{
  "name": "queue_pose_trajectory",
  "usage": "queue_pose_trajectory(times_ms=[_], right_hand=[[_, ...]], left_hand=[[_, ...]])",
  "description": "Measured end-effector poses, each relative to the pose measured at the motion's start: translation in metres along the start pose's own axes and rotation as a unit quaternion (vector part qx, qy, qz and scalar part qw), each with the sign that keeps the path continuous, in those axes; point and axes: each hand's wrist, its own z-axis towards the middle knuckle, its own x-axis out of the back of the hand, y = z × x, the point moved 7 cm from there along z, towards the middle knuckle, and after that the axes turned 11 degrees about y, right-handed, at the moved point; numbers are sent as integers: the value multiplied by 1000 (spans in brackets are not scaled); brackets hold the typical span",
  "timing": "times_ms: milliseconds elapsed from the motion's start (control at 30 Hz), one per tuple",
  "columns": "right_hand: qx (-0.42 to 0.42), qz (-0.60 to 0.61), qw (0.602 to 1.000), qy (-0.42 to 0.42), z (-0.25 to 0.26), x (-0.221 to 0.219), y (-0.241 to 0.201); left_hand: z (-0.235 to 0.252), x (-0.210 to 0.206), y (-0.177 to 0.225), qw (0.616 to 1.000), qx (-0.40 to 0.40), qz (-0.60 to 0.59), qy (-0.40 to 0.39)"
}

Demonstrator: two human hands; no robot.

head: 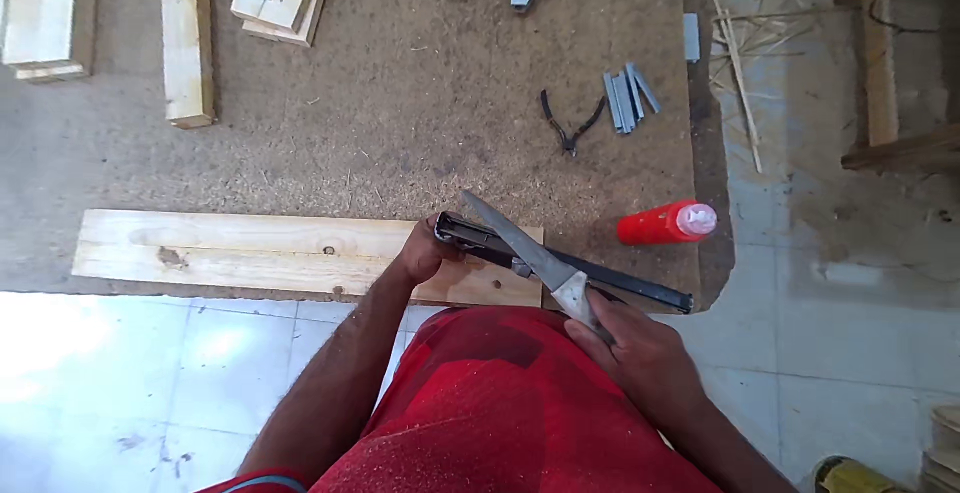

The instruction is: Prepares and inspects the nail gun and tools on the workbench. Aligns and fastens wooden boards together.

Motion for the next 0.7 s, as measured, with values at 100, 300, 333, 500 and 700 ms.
queue_pose_trajectory(times_ms=[100, 300, 333, 500, 700], right_hand=[[-20, -43, 999, -7, 35, 40, -11], [-135, -125, 961, -207, 144, -32, 39], [-138, -127, 950, -251, 152, -62, 56], [-138, -157, 896, -393, 159, -140, 88], [-116, -254, 939, -202, 256, -152, 130]], left_hand=[[-1, -4, 0, 1000, 6, 16, -5], [-5, -6, 4, 996, -4, 85, 0], [-4, -4, 1, 996, -4, 87, -3], [-5, -5, 6, 996, -18, 84, -6], [-2, 1, -2, 996, 4, 85, 11]])
